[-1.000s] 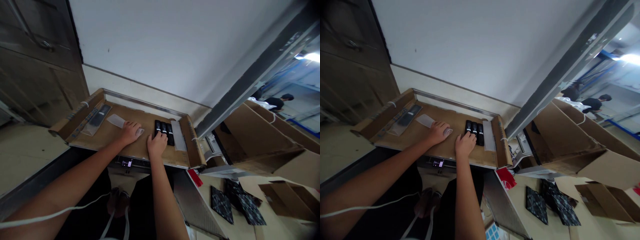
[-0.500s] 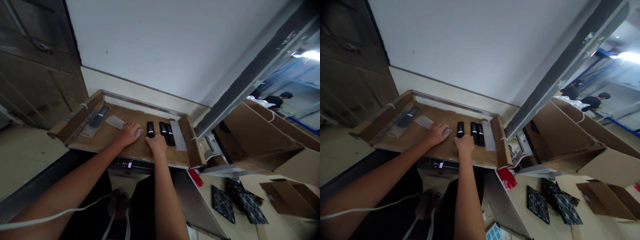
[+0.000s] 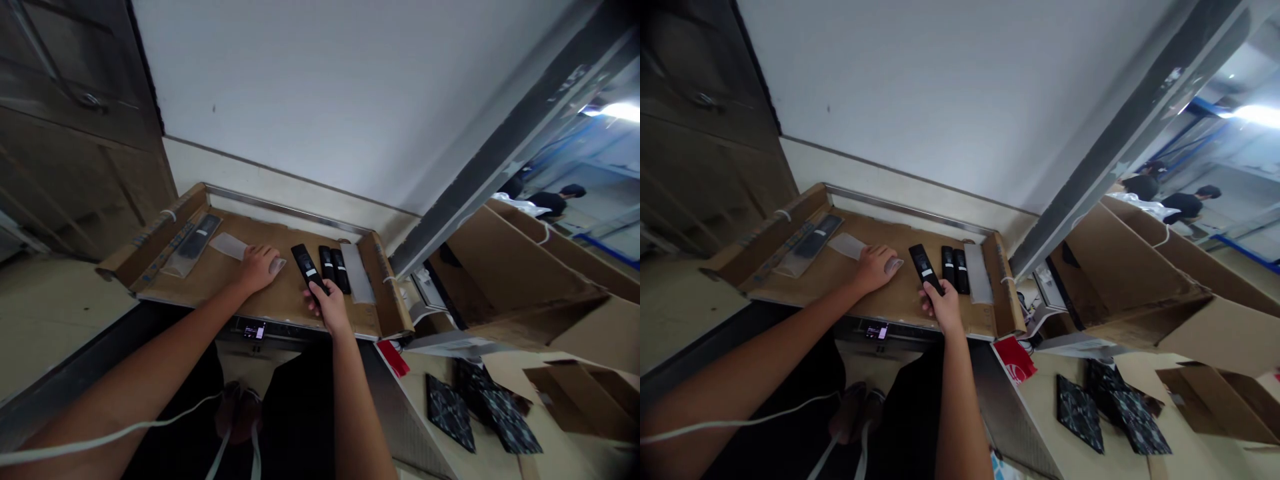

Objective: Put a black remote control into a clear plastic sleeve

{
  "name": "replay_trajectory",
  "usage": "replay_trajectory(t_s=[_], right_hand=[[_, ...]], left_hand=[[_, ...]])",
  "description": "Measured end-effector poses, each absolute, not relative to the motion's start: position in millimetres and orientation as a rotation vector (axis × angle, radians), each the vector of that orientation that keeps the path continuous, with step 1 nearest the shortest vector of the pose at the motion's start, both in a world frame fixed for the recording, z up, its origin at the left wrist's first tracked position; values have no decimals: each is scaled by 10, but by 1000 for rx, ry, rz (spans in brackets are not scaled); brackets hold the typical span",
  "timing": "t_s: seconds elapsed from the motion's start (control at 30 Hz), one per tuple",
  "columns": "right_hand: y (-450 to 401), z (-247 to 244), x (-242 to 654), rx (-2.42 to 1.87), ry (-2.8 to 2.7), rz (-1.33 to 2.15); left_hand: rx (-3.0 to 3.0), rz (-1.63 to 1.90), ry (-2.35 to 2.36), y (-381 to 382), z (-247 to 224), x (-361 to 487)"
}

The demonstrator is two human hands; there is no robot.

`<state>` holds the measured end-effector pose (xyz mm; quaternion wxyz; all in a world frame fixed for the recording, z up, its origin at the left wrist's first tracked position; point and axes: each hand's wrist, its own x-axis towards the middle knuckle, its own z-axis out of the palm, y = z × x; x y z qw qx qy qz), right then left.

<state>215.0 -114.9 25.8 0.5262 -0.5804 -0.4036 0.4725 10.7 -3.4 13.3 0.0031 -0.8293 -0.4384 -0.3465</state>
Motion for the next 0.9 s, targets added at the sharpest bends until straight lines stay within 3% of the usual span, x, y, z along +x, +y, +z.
replay_trajectory(t_s=[0.43,0.9], right_hand=[[-1323,295,2343,-1281,-972,1395],[-1280,296,2341,-1335,-1050,1449]], left_hand=[[-2585,-1084,-1380,16,94,104],[-2604,-1135,-1350,19,98,87]])
